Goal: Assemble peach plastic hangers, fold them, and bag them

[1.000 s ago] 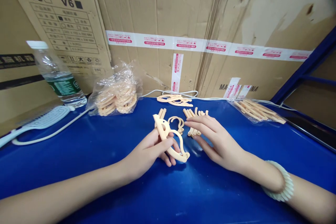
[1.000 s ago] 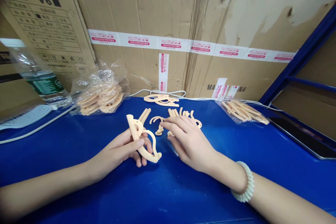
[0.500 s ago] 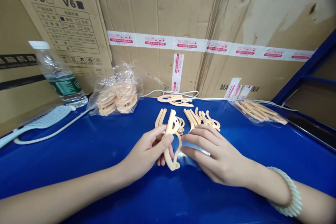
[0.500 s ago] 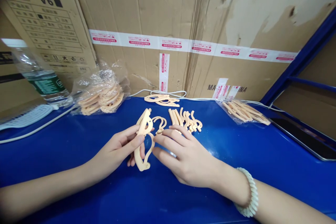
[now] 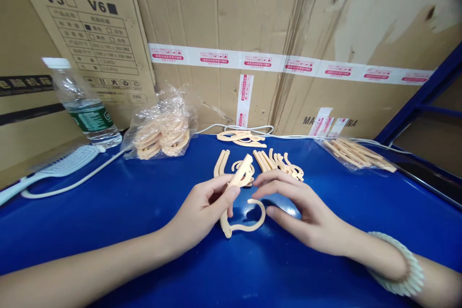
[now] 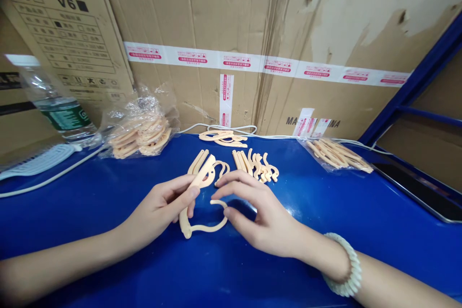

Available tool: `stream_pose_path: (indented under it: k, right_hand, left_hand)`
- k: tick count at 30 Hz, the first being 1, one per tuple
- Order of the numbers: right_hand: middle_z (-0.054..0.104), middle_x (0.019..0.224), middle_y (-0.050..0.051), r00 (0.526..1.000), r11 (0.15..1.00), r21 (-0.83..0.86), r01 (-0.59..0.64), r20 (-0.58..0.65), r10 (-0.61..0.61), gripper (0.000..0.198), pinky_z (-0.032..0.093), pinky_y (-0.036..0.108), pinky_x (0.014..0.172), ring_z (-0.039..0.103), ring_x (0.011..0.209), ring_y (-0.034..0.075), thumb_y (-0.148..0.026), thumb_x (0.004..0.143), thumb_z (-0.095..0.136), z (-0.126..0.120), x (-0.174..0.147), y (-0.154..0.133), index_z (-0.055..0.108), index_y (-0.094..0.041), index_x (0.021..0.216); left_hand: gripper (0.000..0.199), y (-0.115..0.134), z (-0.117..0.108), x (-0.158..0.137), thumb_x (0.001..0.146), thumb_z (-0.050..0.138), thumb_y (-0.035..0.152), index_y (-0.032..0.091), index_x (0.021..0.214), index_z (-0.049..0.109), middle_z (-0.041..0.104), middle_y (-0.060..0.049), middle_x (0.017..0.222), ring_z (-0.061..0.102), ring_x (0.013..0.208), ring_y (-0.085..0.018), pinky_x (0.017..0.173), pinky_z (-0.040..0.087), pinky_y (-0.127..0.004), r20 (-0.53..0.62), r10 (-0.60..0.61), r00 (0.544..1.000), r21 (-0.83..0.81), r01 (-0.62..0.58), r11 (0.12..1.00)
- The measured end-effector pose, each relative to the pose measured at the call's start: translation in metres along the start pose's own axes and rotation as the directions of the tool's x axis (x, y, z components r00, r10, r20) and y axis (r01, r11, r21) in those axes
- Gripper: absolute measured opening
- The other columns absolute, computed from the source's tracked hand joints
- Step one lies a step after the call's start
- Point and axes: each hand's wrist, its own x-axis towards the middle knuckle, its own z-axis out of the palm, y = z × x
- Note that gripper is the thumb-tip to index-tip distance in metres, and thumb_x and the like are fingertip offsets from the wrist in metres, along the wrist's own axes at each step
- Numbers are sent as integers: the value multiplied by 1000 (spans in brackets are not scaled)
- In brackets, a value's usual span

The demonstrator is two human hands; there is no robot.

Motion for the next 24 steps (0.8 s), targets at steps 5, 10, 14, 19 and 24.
stream_pose_path:
  k: [5,10,14,19,24]
  right_hand:
    - [49,142,5,973,855,465,-228,138,185,37,36,39,112,47,131,21,-22,92,61,-3,0,3,59,-29,128]
    - [63,128,4,961,784,557,-274,121,250,29,38,38,110,56,122,20,-24,91,63,-2,0,11,67,-29,119]
    - [64,126,5,947,756,578,-308,110,301,28,39,39,109,58,119,21,-28,89,65,-2,1,12,68,-26,117]
    - [61,131,8,947,748,586,-311,130,293,33,40,45,108,56,121,24,-28,89,65,-4,0,15,64,-23,122]
    - [63,120,9,947,722,619,-309,130,294,28,46,43,102,60,113,21,-29,89,66,-1,1,16,63,-20,115]
  left_hand:
    - [28,1,1,-1,96,50,41,21,104,68,56,4,68,49,61,-11,56,38,-21,20,11,1000,100,-13,995]
    - [27,1,1,-1,95,51,40,21,98,70,63,1,77,52,68,-14,60,38,-23,-31,50,998,198,-43,979]
    - [26,2,-1,-1,95,50,39,21,96,70,64,1,79,54,72,-15,63,40,-24,-58,65,996,205,-52,977]
    - [27,2,-1,1,95,50,39,21,98,70,64,1,77,54,69,-15,60,39,-24,-83,71,994,224,-50,973]
    - [29,0,0,1,96,49,39,21,101,70,63,1,76,52,66,-15,57,37,-23,-97,67,993,230,-43,972]
